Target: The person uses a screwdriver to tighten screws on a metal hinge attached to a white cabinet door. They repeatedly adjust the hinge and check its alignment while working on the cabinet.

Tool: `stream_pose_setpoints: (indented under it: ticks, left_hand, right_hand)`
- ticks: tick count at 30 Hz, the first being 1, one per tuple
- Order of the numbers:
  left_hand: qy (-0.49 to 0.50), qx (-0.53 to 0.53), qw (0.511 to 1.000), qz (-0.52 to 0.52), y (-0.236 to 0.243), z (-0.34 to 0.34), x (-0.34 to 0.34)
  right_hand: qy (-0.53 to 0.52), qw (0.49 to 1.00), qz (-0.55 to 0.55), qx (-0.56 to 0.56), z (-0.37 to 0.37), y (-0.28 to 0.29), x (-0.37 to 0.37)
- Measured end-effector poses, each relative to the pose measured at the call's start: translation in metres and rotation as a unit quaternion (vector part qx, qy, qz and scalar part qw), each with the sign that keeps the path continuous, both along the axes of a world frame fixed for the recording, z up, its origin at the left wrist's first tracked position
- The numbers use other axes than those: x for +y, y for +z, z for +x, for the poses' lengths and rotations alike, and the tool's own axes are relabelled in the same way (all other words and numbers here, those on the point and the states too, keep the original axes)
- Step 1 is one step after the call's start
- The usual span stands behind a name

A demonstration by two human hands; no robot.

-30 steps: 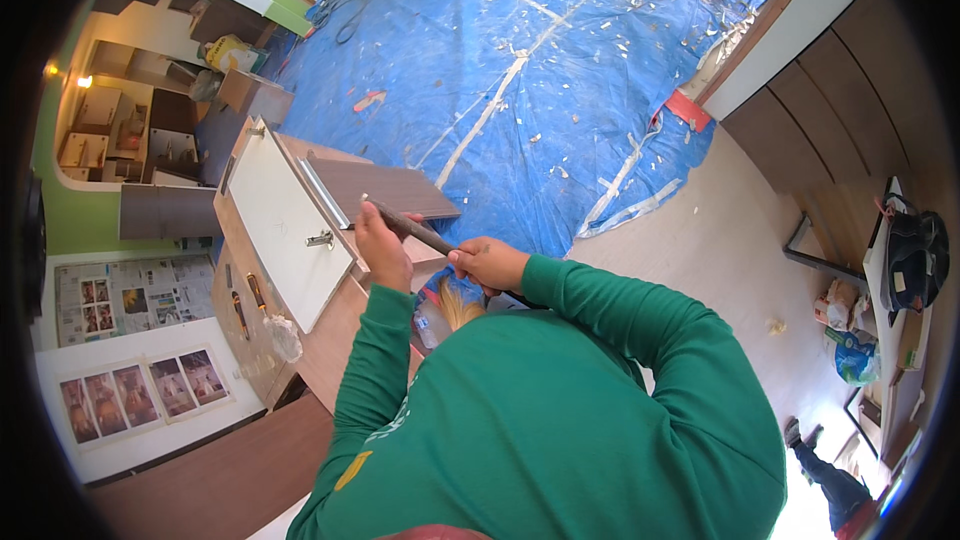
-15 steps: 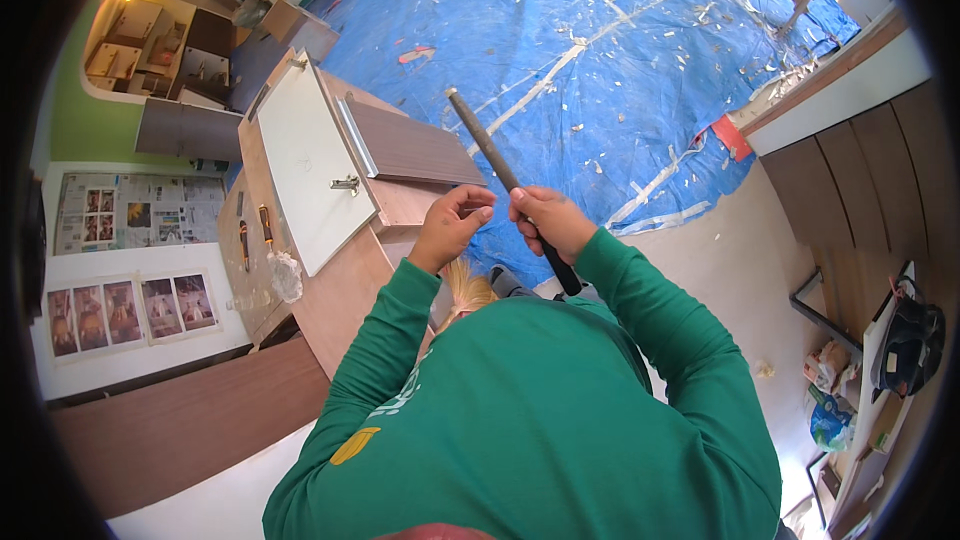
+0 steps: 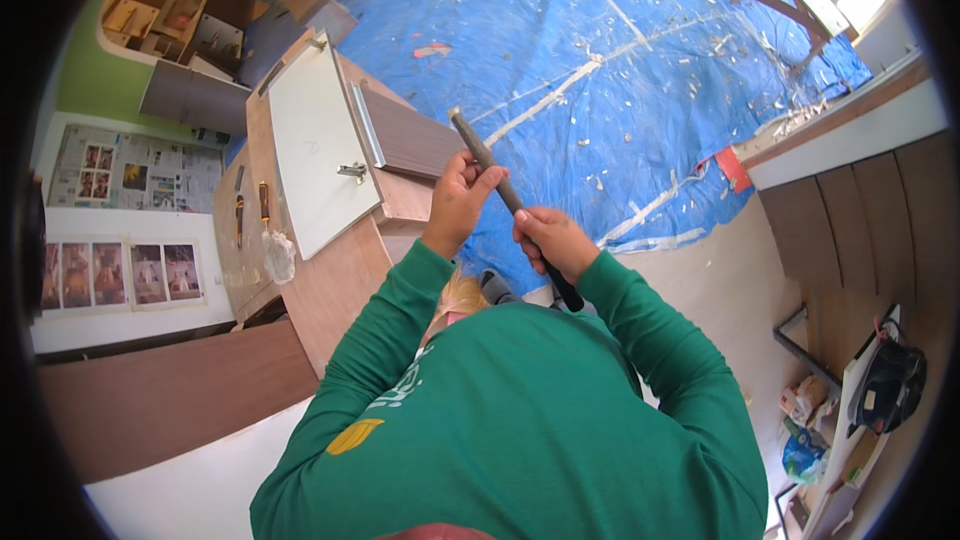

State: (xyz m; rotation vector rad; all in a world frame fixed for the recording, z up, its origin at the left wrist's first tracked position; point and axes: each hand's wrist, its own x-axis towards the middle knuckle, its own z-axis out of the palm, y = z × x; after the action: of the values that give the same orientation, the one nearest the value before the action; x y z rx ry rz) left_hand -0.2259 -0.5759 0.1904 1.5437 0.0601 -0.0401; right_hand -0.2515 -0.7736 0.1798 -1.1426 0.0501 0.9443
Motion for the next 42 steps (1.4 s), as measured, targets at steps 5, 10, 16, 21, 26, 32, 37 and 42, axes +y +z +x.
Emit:
stream_pose_setpoints:
  ticks: [5, 10, 16, 21, 26, 32, 37, 42]
  left_hand:
    - [0.090, 0.009, 0.988, -0.128, 0.003, 0.014, 0.009]
    - [0.127, 0.062, 0.979, -0.144, 0.016, 0.009, 0.012]
    - [0.172, 0.063, 0.965, -0.187, 0.017, 0.013, 0.026]
    - [0.163, 0.022, 0.978, -0.131, 0.012, 0.006, 0.021]
    - [0.095, 0.020, 0.995, -0.030, -0.011, -0.021, 0.006]
    - [-0.190, 0.126, 0.944, 0.237, -0.042, -0.075, 0.044]
    - [-0.116, 0.352, 0.907, 0.198, -0.058, -0.122, 0.083]
    - [-0.105, 0.154, 0.960, 0.208, -0.087, -0.168, 0.088]
  right_hand:
    - [0.030, 0.999, -0.041, -0.018, -0.011, 0.002, 0.000]
    - [0.037, 0.999, -0.026, -0.006, -0.015, 0.005, 0.006]
    - [0.065, 0.998, -0.022, 0.002, -0.013, 0.003, 0.008]
    - [0.090, 0.994, 0.051, 0.042, -0.008, 0.009, 0.010]
    - [0.087, 0.995, 0.028, 0.048, -0.001, 0.012, 0.008]
    - [0.025, 0.989, -0.116, -0.084, 0.007, 0.000, -0.013]
    - [0.041, 0.974, -0.211, -0.077, 0.013, -0.054, -0.057]
    - [0.068, 0.940, -0.331, -0.040, -0.024, -0.148, -0.098]
